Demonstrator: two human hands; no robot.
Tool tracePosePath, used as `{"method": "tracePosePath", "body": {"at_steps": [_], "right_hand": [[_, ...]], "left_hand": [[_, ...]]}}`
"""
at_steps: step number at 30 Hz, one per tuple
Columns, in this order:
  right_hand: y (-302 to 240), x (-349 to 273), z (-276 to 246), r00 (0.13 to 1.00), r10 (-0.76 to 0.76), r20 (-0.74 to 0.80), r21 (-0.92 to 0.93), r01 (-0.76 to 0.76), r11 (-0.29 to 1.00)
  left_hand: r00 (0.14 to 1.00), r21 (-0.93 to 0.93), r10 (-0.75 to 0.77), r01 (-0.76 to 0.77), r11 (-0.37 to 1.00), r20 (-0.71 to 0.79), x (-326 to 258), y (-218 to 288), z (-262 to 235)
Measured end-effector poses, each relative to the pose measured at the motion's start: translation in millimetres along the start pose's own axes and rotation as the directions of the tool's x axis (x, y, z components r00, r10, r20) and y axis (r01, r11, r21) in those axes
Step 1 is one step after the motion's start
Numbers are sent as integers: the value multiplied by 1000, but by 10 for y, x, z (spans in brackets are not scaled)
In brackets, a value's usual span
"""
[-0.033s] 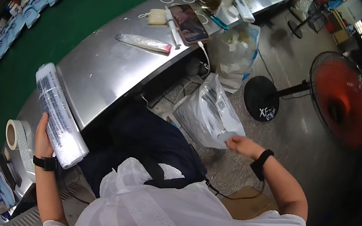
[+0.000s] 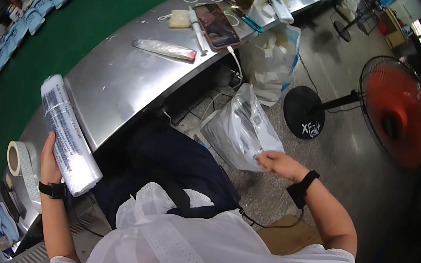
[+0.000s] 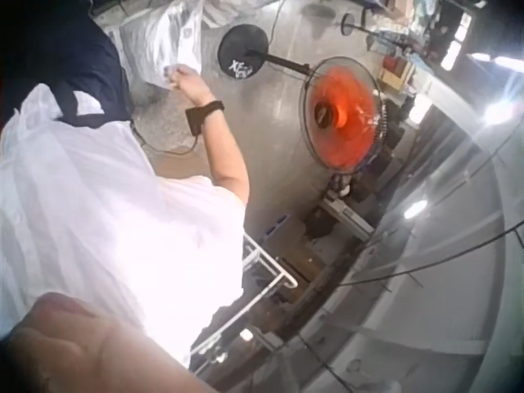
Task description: The person prepares a clear plastic bag by unfolding and smoothing it on a metal table. They then pick up a pair of light blue sneakers from the assembly line and place them into the bag. The task is performed in a factory setting with other workers visible in the background.
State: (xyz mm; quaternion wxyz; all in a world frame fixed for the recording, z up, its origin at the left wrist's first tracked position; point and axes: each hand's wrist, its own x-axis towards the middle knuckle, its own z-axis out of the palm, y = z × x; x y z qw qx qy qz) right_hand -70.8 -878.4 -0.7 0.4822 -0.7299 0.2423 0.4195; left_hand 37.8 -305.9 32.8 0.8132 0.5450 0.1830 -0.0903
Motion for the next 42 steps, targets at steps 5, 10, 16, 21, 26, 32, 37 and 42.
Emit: {"method": "tracePosePath", "body": {"at_steps": [5, 10, 16, 21, 26, 32, 37, 42], "right_hand": [[-1065, -180, 456, 805, -593, 7, 125, 588, 799], [-2557, -498, 1050, 446, -861, 244, -106, 895, 434], [-3163, 129, 2062, 40, -877, 480, -349, 925, -149], [-3152, 455, 2619, 85, -875, 477, -486, 855, -182], [-3116, 610, 2703, 198, -921, 337, -508, 861, -1], [-3058, 676, 2816, 54, -933, 355, -487, 863, -135], [-3235, 513, 2762, 419, -813, 405, -317, 898, 305], [-3322, 540, 2685, 413, -808, 420, -254, 908, 332]], "left_hand": [[998, -29, -32, 31, 999, -49, 34, -30, -94], [998, 62, -33, 37, 997, -57, -194, 145, 222], [982, -57, -145, 153, 987, 124, -662, -58, 512], [987, 35, -161, 161, 986, 0, -872, -460, 304], [895, -430, -445, 412, 803, 26, -885, -384, 342], [857, -513, -242, 474, 716, 454, -780, -620, 218], [873, -456, -212, 420, 785, 440, -745, -734, 180], [838, -446, -230, 472, 760, 495, -710, -626, 122]]}}
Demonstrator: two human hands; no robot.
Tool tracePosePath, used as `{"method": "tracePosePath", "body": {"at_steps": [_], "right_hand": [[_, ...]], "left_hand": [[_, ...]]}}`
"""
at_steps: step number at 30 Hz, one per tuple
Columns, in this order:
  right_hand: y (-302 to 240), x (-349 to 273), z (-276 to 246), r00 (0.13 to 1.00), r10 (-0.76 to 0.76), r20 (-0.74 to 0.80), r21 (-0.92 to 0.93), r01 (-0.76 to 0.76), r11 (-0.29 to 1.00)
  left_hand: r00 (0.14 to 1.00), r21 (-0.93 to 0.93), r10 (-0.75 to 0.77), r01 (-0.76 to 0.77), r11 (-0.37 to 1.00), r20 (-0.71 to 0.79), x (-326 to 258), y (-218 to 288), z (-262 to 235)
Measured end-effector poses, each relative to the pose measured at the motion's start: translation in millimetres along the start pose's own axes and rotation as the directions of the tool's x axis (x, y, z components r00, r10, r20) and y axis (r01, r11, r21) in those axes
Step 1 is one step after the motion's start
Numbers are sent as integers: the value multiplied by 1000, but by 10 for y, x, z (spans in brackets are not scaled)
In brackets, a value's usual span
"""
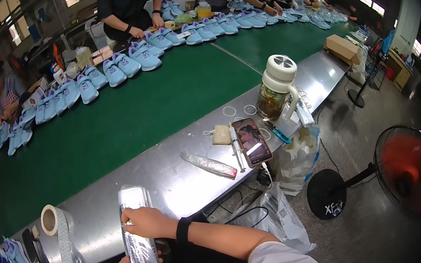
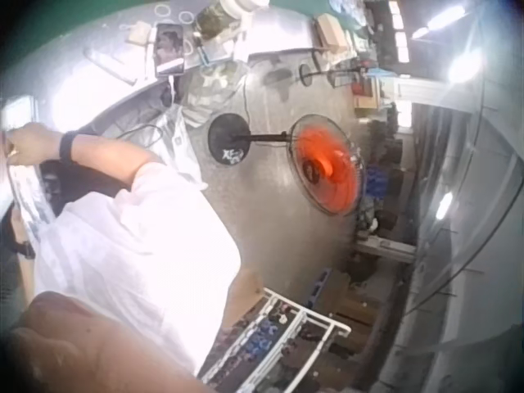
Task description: The person prepares a clear plastic bag by unfolding and smoothing it on a metal table. They then pick up a pair of light blue sneakers from the assembly line and place them into the bag. The task is performed in a factory setting with other workers visible in the background.
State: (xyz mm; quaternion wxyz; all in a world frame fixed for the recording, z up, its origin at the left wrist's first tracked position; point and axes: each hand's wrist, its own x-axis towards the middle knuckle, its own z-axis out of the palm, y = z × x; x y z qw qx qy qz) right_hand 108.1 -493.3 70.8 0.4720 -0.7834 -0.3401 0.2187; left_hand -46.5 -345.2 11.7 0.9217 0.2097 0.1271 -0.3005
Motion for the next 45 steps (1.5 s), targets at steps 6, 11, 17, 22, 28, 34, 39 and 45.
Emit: {"method": "tracePosePath", "body": {"at_steps": [6, 11, 17, 22, 28, 34, 39, 45], "right_hand": [[-110, -167, -364, 992, 80, -96, -38, -84, 996], [-18, -502, -679, 908, 22, -418, -155, -95, 983], [561, -835, -1721, 594, 76, -801, -91, -247, 965], [1008, -924, -2566, 521, -90, -849, -372, -466, 803], [1043, -883, -2410, 503, -127, -855, -381, -443, 812], [873, -1169, -1789, 512, 74, -856, -209, -473, 856], [502, -1196, -756, 729, 212, -651, -81, -344, 935], [-8, -618, 441, 986, 137, -93, 281, -106, 954]], "left_hand": [[973, 292, -218, 231, 928, -78, -290, 468, -86], [950, 580, -272, 310, 753, -155, -457, 648, 253], [891, 571, -259, 441, 692, -373, -627, 529, 264], [870, 535, -243, 462, 707, -429, -690, 447, 210], [863, 503, -205, 445, 741, -462, -811, 400, 126], [863, 480, -112, 376, 792, -493, -849, 515, -86], [900, 585, 41, 247, 772, -434, -773, 707, -64], [946, 590, 295, -162, 791, -137, -372, 794, 179]]}}
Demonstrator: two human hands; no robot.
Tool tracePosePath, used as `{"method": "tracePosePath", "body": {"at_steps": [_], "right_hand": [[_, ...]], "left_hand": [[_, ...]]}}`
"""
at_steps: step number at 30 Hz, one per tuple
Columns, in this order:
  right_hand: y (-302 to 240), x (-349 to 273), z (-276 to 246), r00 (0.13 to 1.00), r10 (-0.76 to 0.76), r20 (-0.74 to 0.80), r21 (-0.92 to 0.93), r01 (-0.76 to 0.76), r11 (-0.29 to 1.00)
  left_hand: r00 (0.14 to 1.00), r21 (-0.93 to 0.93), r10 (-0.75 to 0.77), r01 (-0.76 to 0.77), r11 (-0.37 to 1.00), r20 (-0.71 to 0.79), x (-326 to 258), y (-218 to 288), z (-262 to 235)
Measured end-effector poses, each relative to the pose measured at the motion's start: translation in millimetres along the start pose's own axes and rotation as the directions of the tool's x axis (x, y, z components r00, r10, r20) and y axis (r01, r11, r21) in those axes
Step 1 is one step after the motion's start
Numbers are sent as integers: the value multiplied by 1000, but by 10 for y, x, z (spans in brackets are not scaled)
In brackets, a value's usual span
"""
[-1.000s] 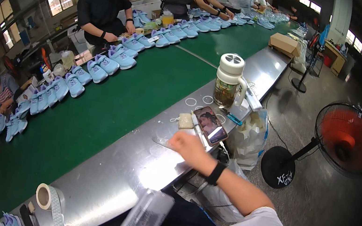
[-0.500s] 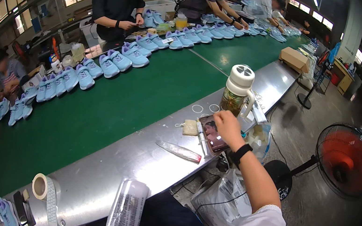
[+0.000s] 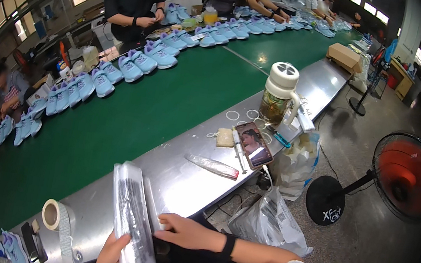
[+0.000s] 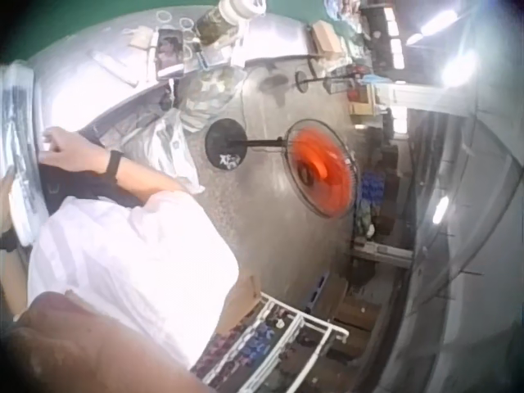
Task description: The person prepares a clear plastic bag by unfolding and smoothing it on a metal table. They then pick up a pair of light blue sneakers from the assembly line and place them into the bag. The task is performed in a factory setting with other workers visible in the background.
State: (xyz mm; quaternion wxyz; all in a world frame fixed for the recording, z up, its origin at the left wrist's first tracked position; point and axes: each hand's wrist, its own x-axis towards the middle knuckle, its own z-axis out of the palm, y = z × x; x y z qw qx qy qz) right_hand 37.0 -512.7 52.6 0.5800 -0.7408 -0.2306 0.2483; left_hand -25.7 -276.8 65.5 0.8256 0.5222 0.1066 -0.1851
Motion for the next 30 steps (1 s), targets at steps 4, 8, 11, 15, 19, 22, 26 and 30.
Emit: {"method": "tracePosePath", "body": {"at_steps": [4, 8, 11, 15, 19, 22, 26, 30], "right_hand": [[-207, 243, 365, 997, 19, 76, -199, -4, 980], [-319, 301, 403, 987, 91, 130, -112, -77, 991], [-173, 263, 350, 987, 108, 121, -96, -96, 991], [-93, 226, 254, 946, 289, 147, 347, -323, 881], [79, 171, 273, 909, 327, 257, 698, -409, 588], [57, 155, 315, 906, 344, 245, 672, -415, 614], [-32, 180, 335, 912, 367, 183, 542, -405, 736], [-64, 247, 344, 894, 383, 233, 451, -448, 772]], "left_hand": [[984, 4, 107, -108, 994, -144, 37, -167, 121], [971, -27, 97, -106, 994, -217, -124, -236, 161], [969, -76, 107, -127, 989, -225, -169, -343, 151], [935, -178, 17, -85, 980, -354, -369, -276, 208], [927, -434, -160, -4, 901, -339, -530, -360, 51], [930, -517, -212, 29, 856, -299, -550, -505, -65], [932, -408, -244, 119, 905, -268, -470, -646, -183], [946, -347, -152, 46, 937, -285, -549, -422, -146]]}}
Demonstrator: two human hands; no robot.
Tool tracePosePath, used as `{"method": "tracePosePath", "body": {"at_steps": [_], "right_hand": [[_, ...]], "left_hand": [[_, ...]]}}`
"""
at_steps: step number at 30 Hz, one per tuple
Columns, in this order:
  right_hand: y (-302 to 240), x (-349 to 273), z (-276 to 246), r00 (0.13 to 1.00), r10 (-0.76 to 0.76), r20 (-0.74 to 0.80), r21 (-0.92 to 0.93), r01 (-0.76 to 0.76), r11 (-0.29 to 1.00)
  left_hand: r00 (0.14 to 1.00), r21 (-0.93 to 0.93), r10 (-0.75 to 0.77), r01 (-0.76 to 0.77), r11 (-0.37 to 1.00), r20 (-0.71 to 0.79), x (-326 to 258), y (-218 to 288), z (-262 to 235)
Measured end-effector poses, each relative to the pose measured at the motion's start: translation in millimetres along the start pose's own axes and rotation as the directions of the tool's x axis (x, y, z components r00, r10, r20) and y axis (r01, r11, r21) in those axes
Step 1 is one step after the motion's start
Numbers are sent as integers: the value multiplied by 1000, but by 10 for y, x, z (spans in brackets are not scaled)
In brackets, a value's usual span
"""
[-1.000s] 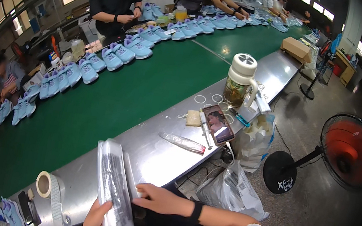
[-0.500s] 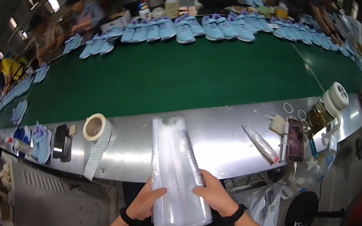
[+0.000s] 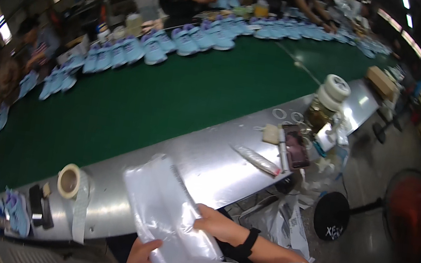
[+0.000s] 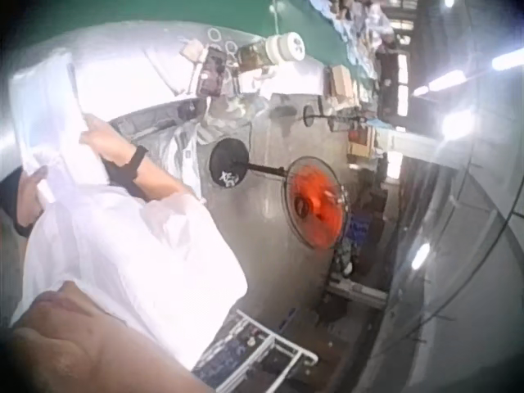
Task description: The person prepares a clear plastic bag by unfolding and smoothing it on a metal table. They then pick up a pair of light blue sneakers from the assembly line and place them into the bag. The task is performed in a factory setting with other workers visible in the background.
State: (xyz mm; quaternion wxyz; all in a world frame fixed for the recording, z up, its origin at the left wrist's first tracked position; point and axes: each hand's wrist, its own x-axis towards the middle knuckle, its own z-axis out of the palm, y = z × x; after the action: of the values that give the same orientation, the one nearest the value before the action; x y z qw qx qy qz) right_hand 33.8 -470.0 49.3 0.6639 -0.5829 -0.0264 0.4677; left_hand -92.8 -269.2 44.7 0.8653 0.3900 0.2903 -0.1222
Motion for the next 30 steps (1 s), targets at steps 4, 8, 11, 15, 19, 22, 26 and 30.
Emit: {"method": "tracePosePath", "body": {"at_steps": [4, 8, 11, 15, 19, 22, 26, 30], "right_hand": [[-264, 132, 257, 999, 6, -39, -538, -25, 843], [-362, 131, 613, 974, -201, -103, -867, 11, 498], [-470, 45, 812, 985, -161, -61, -901, 15, 434], [-394, 51, 918, 994, -103, -41, -889, 11, 458], [-304, 66, 903, 999, -48, -23, -842, 6, 540], [-228, 104, 825, 995, -60, 74, -652, 94, 752], [-186, 122, 748, 984, -34, 172, -184, 66, 981], [-301, 51, 696, 996, 30, 87, -83, -22, 996]], "left_hand": [[904, 636, 355, -422, 646, 240, -140, 160, -252], [895, 669, 397, -424, 610, 205, -194, 257, -300], [905, 681, 385, -398, 615, 180, -268, 274, -358], [900, 618, 404, -414, 669, 165, -431, 356, -228], [900, 636, 395, -415, 651, 182, -483, 354, -263], [860, 717, 396, -495, 490, 322, -516, 457, -297], [844, 669, 435, -522, 530, 313, -459, 497, -207], [841, 675, 441, -524, 519, 314, -442, 543, -79]]}}
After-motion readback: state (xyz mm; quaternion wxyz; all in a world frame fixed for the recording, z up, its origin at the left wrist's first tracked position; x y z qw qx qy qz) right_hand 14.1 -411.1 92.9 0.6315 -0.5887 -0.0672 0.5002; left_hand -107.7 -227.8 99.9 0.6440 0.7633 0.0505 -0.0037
